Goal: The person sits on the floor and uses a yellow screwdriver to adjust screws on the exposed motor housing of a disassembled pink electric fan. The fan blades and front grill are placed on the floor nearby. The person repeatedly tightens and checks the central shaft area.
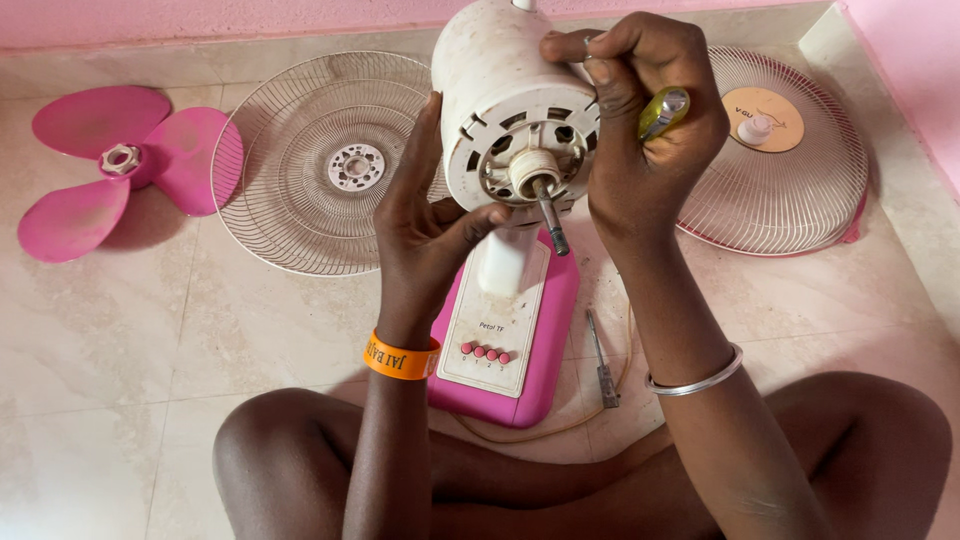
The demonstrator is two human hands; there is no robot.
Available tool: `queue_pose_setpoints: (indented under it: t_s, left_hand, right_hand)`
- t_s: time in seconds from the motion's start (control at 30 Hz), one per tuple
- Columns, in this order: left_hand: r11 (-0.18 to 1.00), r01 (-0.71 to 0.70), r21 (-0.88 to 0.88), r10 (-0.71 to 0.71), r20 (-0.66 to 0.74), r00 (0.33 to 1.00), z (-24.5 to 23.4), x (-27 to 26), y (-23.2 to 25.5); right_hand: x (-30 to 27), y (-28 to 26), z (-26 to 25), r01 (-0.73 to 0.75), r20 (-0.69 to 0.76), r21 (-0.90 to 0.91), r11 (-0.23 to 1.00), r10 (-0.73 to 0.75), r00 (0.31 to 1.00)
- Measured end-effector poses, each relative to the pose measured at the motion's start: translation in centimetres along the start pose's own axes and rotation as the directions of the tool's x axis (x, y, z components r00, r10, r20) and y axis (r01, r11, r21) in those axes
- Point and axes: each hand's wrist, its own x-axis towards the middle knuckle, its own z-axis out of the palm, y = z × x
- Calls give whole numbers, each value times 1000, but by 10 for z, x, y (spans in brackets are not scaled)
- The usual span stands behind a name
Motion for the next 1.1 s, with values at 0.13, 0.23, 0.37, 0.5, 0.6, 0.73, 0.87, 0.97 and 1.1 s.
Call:
queue_pose_setpoints:
  t_s: [0.13, 0.23, 0.37, 0.5, 0.6, 0.73, 0.87, 0.97, 1.1]
  left_hand:
    - [999, 10, 51, -8, -26, 1000, 5, 4, -1]
    - [999, 38, 17, -37, -46, 998, 7, 2, 1]
    - [999, 4, 35, -1, -78, 997, 12, -1, 2]
    - [999, -10, 33, 13, -90, 996, 12, -2, -2]
    - [999, -21, 39, 25, -100, 995, 12, -3, -3]
    - [1000, -8, 10, 9, -134, 991, 15, -3, -4]
    - [999, -13, 34, 17, -130, 991, 16, -3, -3]
    - [999, -6, 34, 11, -139, 990, 17, -3, -1]
    - [999, 17, 30, -12, -151, 989, 18, -2, 1]
  right_hand:
    - [-3, -2, -1, -12, -34, 0, 1000, 12, 999]
    - [-5, -1, -1, -14, -44, -17, 1000, 13, 999]
    - [-3, -1, -2, 2, -55, -19, 1000, -3, 999]
    - [-5, -2, -3, 1, -60, 2, 1000, -1, 998]
    - [-3, -4, -4, -15, -51, -4, 1000, 15, 999]
    - [-1, -13, -5, -68, -84, -10, 998, 67, 994]
    - [-5, -40, -11, -43, 10, -241, 970, 47, 999]
    - [-6, -58, -12, -9, 119, -329, 944, 50, 992]
    - [-1, -70, -10, -27, 165, -406, 913, 103, 981]
